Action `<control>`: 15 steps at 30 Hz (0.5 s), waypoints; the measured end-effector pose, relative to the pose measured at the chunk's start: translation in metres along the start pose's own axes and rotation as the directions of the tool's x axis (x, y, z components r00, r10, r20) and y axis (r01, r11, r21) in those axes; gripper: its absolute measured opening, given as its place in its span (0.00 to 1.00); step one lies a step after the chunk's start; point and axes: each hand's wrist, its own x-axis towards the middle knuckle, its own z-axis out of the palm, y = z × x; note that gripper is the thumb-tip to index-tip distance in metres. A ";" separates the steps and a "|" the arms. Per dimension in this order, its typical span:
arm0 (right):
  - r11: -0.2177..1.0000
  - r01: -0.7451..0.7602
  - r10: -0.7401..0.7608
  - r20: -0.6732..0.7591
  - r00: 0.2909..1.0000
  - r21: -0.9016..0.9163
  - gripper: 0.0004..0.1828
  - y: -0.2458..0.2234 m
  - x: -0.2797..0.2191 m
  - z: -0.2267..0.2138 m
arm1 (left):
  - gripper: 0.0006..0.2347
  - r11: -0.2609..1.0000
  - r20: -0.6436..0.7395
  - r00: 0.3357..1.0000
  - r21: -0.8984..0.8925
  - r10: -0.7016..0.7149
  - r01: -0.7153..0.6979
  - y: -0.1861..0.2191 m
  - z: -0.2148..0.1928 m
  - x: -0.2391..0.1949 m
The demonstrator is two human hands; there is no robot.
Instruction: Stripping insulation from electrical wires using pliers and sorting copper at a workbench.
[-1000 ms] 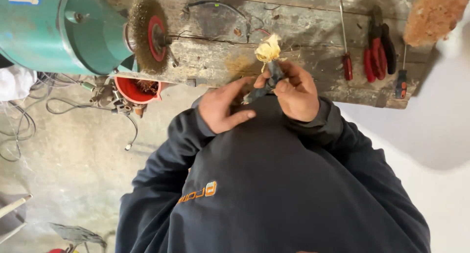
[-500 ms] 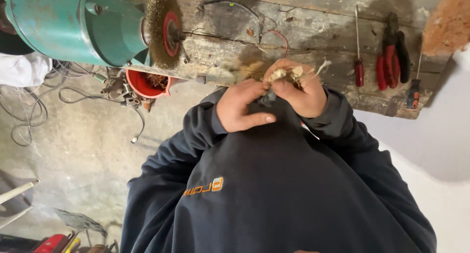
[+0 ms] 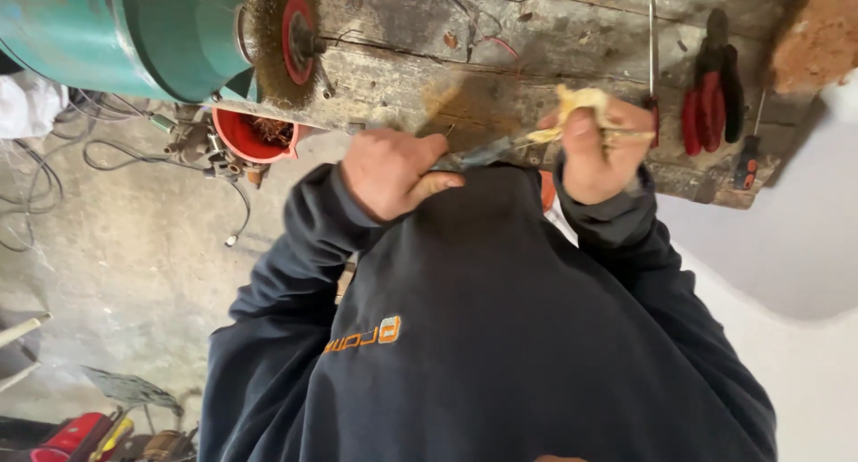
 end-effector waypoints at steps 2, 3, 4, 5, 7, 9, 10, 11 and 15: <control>0.974 0.037 0.016 -0.232 0.973 0.223 0.23 0.006 -0.007 0.001 | 0.19 0.999 0.093 0.995 0.017 -0.040 0.039 -0.006 -0.006 -0.009; 0.975 0.035 0.016 -0.228 0.973 0.221 0.23 0.012 -0.008 -0.001 | 0.19 0.999 0.090 0.995 0.014 -0.041 0.040 -0.008 -0.003 -0.013; 0.960 -0.049 0.097 -0.161 0.982 0.277 0.24 0.019 -0.010 -0.003 | 0.18 0.998 0.078 0.995 0.013 -0.061 0.060 -0.011 -0.001 -0.016; 0.937 -0.134 0.171 -0.088 0.981 0.323 0.25 0.026 -0.011 -0.004 | 0.17 0.997 0.067 0.995 0.013 -0.080 0.079 -0.014 0.001 -0.019; 0.857 -0.191 0.236 -0.036 0.971 0.479 0.21 0.018 -0.005 -0.003 | 0.15 0.996 -0.006 1.000 -0.093 -0.013 0.013 -0.004 -0.007 -0.010; 0.751 -0.242 0.287 0.026 0.958 0.614 0.18 0.011 -0.001 0.001 | 0.15 0.980 -0.091 0.995 -0.189 0.049 -0.066 0.013 -0.015 0.007; 0.707 -0.306 0.310 0.110 0.944 0.637 0.17 0.008 0.001 0.004 | 0.15 0.944 -0.206 0.973 -0.288 0.105 -0.163 0.025 -0.020 0.019; 0.661 -0.372 0.328 0.195 0.925 0.652 0.16 0.004 0.004 0.007 | 0.16 0.889 -0.322 0.935 -0.372 0.147 -0.268 0.037 -0.024 0.031; 0.604 -0.322 0.114 0.321 0.940 0.729 0.18 0.006 0.007 0.006 | 0.11 0.897 -0.172 0.985 -0.438 -0.022 -0.057 0.011 0.040 0.018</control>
